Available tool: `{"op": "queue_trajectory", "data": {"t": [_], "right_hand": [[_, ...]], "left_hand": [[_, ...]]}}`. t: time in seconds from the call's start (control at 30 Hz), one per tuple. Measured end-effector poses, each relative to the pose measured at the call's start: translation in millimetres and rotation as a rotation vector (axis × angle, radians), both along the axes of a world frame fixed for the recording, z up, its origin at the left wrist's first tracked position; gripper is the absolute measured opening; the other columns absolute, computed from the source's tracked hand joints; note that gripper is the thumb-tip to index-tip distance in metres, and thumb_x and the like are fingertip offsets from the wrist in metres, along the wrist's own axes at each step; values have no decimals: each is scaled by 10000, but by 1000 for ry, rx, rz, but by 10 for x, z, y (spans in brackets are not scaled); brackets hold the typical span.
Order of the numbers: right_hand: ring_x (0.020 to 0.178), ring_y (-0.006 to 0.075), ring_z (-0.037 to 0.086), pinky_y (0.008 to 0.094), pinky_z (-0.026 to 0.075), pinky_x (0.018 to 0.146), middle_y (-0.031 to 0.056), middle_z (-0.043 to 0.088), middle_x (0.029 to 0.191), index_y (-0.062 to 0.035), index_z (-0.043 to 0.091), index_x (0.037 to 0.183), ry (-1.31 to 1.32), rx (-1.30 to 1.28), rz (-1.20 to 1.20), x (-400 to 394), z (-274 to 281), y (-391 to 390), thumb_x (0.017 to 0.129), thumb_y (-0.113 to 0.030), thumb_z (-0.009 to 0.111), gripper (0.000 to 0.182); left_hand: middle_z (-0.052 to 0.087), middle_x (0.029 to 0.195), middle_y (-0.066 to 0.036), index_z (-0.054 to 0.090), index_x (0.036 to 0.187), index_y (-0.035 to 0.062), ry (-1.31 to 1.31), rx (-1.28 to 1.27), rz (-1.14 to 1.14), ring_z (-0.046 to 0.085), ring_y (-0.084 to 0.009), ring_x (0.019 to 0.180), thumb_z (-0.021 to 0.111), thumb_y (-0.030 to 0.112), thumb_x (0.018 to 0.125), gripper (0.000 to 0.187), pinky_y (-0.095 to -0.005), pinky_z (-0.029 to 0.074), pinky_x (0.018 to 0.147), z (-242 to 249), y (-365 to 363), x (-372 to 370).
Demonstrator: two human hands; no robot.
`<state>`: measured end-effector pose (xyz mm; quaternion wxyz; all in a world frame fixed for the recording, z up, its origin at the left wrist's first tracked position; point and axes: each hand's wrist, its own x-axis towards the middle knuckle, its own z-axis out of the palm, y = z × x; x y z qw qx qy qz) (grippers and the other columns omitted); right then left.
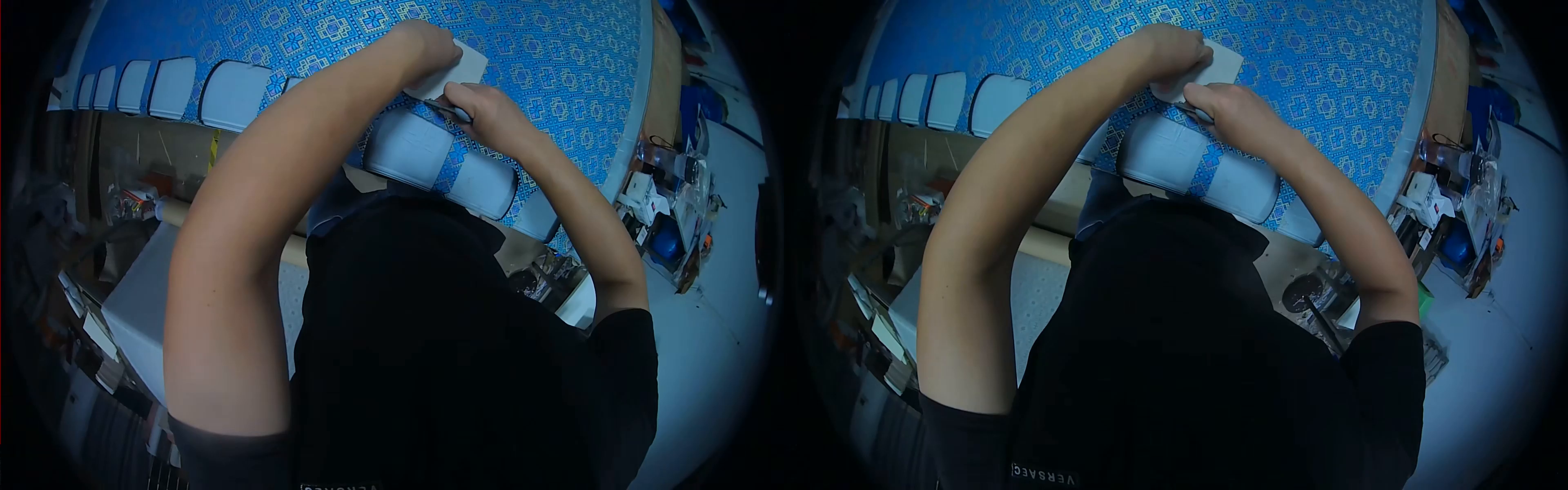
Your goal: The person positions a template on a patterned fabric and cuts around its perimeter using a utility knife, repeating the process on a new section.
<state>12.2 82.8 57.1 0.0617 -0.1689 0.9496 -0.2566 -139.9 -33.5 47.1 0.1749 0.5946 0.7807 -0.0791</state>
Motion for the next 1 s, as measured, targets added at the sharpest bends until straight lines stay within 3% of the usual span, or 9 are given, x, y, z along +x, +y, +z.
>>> {"op": "queue_trajectory", "data": {"t": [0.4, 0.87, 1.0], "right_hand": [[837, 390, 692, 454, 553, 692, 168, 697, 917, -42, 532, 984, 60, -72, -231, -26, -70, -463, 891, -67, 750, 239], [760, 368, 714, 420, 555, 627, 169, 707, 838, -42, 553, 967, 123, -43, -675, 62, -82, -1021, 896, -88, 761, 225], [726, 377, 716, 413, 557, 592, 179, 707, 834, -42, 541, 972, 193, -44, -808, 16, -97, -1213, 894, -83, 761, 236]], "left_hand": [[751, 1168, -125, 778, 1135, 107, -60, 132, -75, 732, -311, 1083, 931, 123, 572, 583, -410, 620, 871, -176, -10, -132], [762, 1142, -153, 811, 1061, 68, -173, -74, -176, 736, -333, 1075, 934, 107, 631, 449, -468, 602, 858, 20, 102, -219], [765, 1036, -193, 792, 1002, 42, -157, -73, -243, 755, -337, 978, 939, 185, 602, 449, -421, 619, 834, 17, 151, -261]]}}
